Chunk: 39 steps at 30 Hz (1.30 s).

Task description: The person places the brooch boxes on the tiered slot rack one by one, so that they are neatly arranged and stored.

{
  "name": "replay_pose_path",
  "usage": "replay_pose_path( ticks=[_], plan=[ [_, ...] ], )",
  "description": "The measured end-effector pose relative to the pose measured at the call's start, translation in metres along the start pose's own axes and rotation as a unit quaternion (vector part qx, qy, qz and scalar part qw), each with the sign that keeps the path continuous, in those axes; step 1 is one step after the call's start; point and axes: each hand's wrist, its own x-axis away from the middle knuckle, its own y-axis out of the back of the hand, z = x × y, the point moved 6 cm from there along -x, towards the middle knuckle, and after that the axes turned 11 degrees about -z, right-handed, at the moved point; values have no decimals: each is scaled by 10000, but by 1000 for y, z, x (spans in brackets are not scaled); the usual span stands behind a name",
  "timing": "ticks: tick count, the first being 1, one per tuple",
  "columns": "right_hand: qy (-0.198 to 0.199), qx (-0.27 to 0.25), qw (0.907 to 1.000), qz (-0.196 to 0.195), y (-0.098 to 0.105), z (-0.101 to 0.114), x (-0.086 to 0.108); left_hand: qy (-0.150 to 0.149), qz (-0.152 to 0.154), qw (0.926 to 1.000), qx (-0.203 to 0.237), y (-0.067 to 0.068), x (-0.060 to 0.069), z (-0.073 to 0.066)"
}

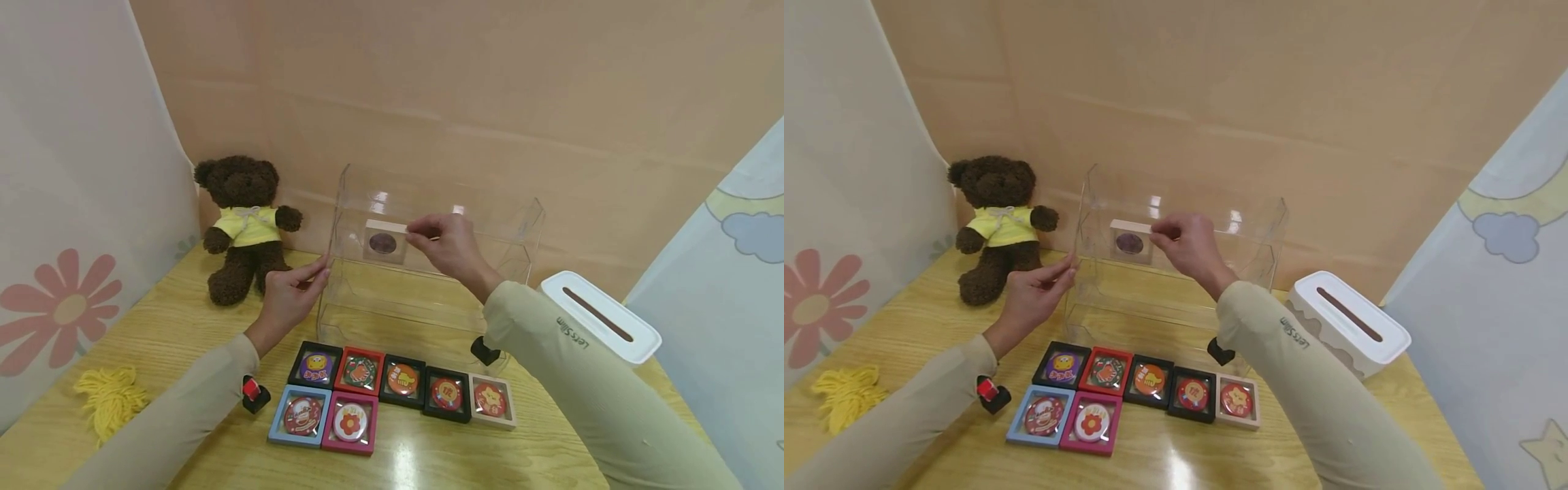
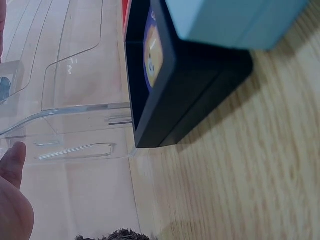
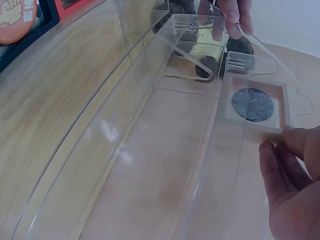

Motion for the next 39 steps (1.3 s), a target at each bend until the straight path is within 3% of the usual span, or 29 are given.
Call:
replay_pose_path(
  ticks=[5, 14, 27, 39],
  plan=[
    [29, -74, 10000, 32, -4, 2, 0, 83, 19, 10000, 47, -1, 0, 0],
    [-414, -363, 9981, 270, -16, 4, 0, 171, 29, 9998, 25, -1, 2, 2],
    [-1, -632, 9915, 1134, -30, 11, 2, 203, -25, 9998, -51, 0, 3, 3],
    [63, -514, 9938, 987, -5, 12, 11, 168, 13, 9995, -250, 2, 2, 5]
  ],
)
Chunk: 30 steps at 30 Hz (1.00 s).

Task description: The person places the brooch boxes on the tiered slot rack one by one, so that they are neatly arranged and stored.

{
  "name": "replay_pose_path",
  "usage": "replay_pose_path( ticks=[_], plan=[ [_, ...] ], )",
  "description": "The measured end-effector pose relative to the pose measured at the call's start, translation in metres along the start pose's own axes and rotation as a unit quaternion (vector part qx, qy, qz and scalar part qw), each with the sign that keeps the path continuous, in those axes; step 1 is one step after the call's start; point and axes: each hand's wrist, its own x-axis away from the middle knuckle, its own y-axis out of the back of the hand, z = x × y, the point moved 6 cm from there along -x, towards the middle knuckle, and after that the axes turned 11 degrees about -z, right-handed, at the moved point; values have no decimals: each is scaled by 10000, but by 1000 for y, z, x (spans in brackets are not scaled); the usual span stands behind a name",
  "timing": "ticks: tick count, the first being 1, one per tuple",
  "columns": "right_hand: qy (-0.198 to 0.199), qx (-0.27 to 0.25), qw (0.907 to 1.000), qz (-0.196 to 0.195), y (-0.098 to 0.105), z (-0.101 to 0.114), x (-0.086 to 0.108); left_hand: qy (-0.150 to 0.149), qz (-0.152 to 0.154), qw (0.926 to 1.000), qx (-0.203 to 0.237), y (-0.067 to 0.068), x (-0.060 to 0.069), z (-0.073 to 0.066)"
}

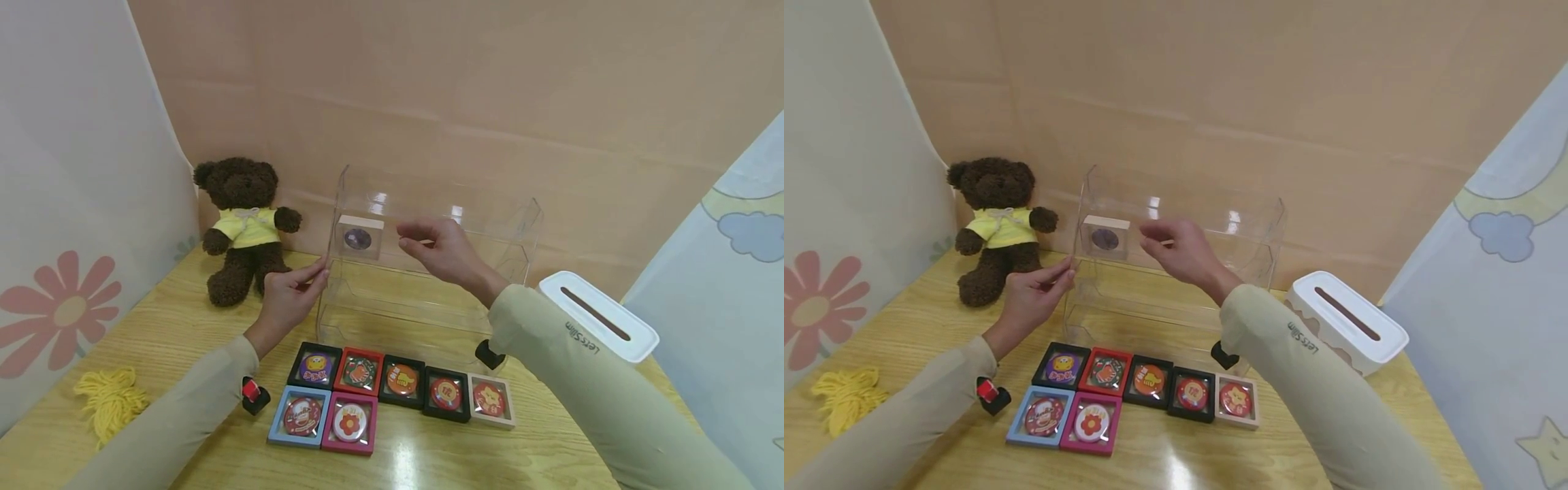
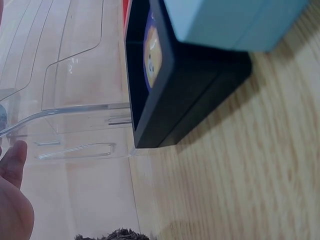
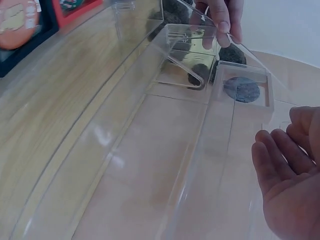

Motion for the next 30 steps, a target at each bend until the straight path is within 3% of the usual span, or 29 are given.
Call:
replay_pose_path(
  ticks=[12, 20, 27, 30],
  plan=[
    [74, 179, 9998, 34, 25, -19, 40, -27, -32, 10000, -77, 3, -3, 1],
    [-7, 140, 9999, -74, 39, -25, 76, 19, -69, 10000, -15, 5, -1, 2],
    [426, 26, 9986, -305, 52, -33, 110, 110, -109, 9997, 201, 6, -1, 2],
    [320, 97, 9990, -284, 55, -42, 127, 117, -94, 9996, 241, 5, -1, 1]
  ],
)
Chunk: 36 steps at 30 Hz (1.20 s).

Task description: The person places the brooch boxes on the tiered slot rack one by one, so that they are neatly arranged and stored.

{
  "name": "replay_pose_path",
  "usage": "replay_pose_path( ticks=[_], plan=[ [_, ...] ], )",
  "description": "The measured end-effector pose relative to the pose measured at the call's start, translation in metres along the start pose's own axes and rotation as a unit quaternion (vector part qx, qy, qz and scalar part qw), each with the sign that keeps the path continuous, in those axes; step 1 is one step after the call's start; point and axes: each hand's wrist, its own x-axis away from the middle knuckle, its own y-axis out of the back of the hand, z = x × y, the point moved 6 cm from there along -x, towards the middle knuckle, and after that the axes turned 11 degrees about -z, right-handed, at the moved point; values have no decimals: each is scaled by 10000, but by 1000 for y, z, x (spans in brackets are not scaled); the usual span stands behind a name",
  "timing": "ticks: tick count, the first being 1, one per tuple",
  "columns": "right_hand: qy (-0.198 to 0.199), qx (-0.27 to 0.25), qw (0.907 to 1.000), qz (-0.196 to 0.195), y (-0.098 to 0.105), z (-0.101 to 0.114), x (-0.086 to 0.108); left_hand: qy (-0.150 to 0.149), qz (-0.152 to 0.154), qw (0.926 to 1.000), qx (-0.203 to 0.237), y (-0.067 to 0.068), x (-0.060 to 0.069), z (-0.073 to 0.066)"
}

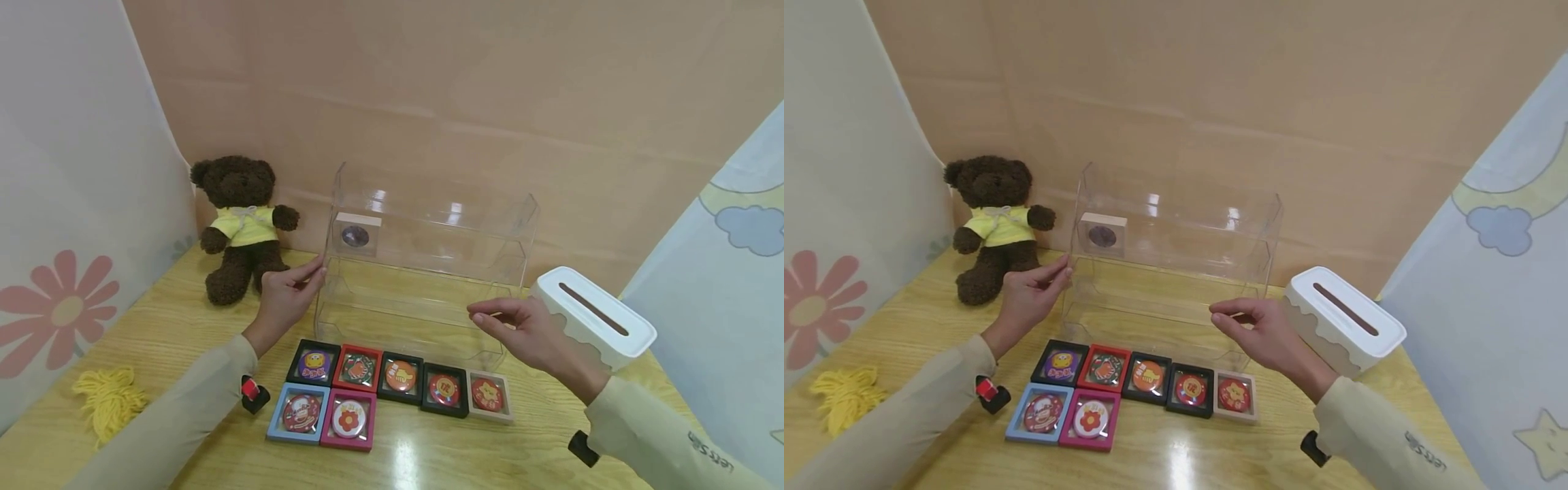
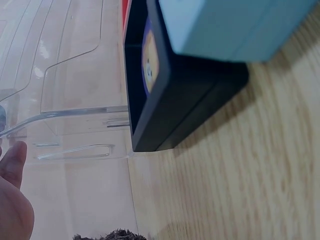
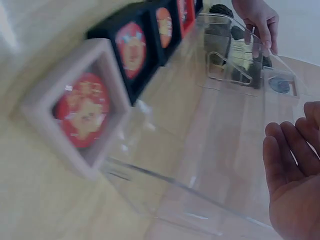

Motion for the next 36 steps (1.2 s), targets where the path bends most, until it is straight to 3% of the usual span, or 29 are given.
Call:
replay_pose_path(
  ticks=[4, 10, 16, 21, 23, 29, 36],
  plan=[
    [-161, 42, 9999, 21, 0, -12, 22, 11, 2, 10000, -18, 0, 0, 0],
    [-22, 134, 9999, -103, 0, -23, 48, 28, -27, 10000, -44, -1, 0, 0],
    [-166, 486, 9987, -38, 6, -44, 67, 15, -49, 10000, -41, -2, 0, 1],
    [-146, 576, 9982, -9, 9, -62, 78, 189, -75, 9997, -130, 0, -2, 1],
    [-198, 595, 9980, 1, 9, -68, 82, 269, -102, 9995, -104, 1, -2, -1],
    [-263, 742, 9969, -16, 9, -77, 89, 325, -124, 9993, -98, 2, -9, -26],
    [-620, 687, 9933, 699, 2, -89, 98, 272, -247, 9993, -73, 2, -11, -30]
  ],
)
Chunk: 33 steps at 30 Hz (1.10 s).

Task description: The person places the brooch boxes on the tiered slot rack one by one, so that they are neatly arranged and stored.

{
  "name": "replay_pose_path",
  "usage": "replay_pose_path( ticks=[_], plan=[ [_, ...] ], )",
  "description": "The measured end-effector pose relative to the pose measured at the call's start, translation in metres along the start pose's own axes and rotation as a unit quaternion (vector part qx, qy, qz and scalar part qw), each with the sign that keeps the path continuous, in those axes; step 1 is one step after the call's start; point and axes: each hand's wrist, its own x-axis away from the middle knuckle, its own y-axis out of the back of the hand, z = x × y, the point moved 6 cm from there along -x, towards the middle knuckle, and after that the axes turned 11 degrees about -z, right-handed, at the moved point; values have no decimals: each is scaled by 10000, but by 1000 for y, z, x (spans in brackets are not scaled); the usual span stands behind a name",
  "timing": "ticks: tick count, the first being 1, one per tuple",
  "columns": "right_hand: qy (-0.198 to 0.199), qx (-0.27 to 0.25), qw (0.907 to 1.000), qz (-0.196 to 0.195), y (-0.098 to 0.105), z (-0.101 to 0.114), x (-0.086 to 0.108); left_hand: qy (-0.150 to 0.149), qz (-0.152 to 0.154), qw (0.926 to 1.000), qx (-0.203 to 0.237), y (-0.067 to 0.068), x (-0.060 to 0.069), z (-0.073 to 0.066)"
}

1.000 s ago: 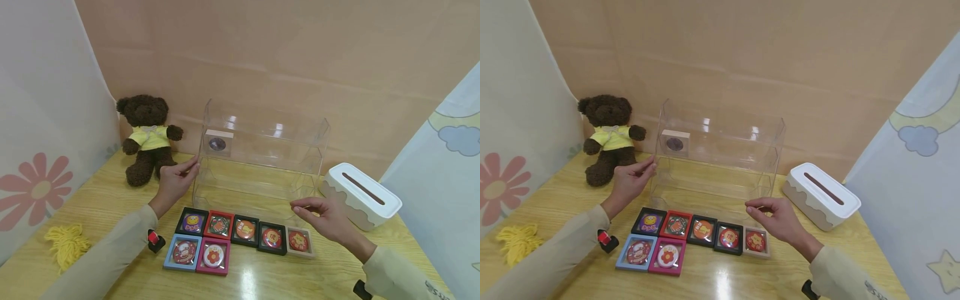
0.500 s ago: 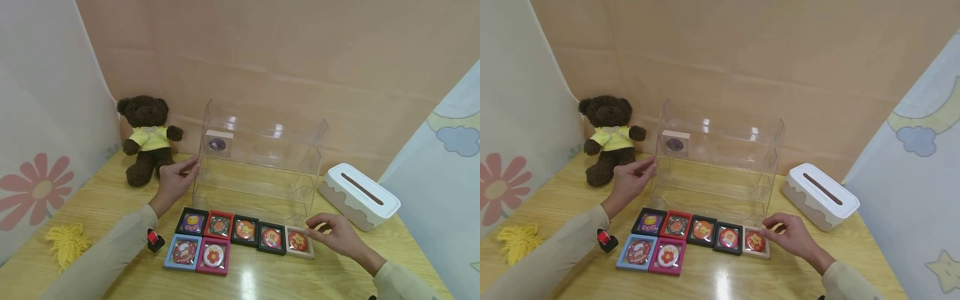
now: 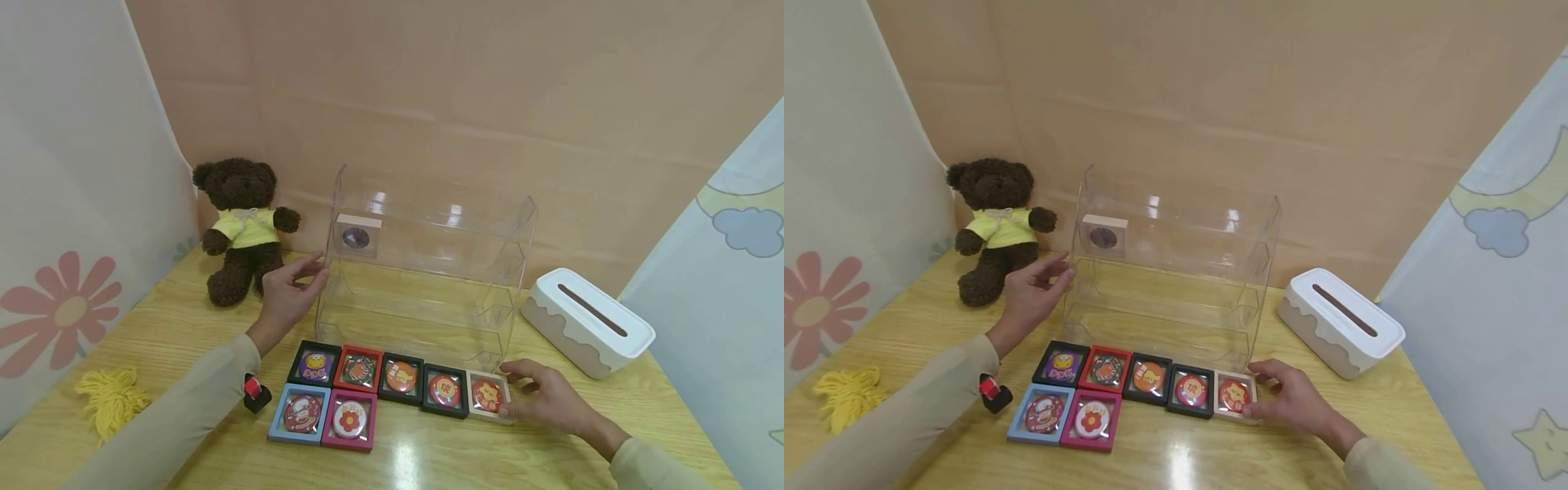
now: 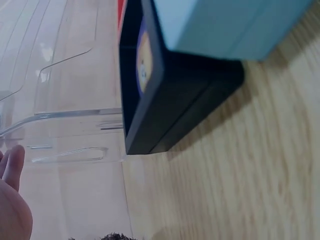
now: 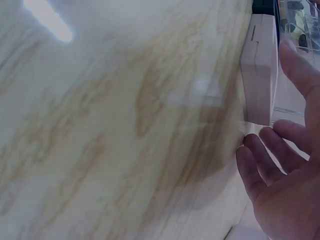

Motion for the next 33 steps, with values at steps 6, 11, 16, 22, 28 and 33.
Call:
replay_pose_path(
  ticks=[6, 11, 16, 22, 28, 33],
  plan=[
    [-33, -98, 9988, 486, -3, -3, 1, -311, -184, 9993, 37, -5, 5, 24],
    [-124, -174, 9978, 631, -3, -4, 2, -370, -212, 9991, 37, -8, 6, 30],
    [-276, -81, 9984, 495, -4, -10, 4, -411, -215, 9989, 97, -9, 1, 9],
    [-350, -1, 9990, 290, -5, -11, 4, -347, -321, 9988, 155, -6, -4, -2],
    [-420, -236, 9987, 158, -5, -7, 8, -313, -248, 9990, 182, -9, 1, 12],
    [-155, -292, 9994, -123, -5, -5, 9, -350, -241, 9991, 64, -10, 4, 19]
  ],
)
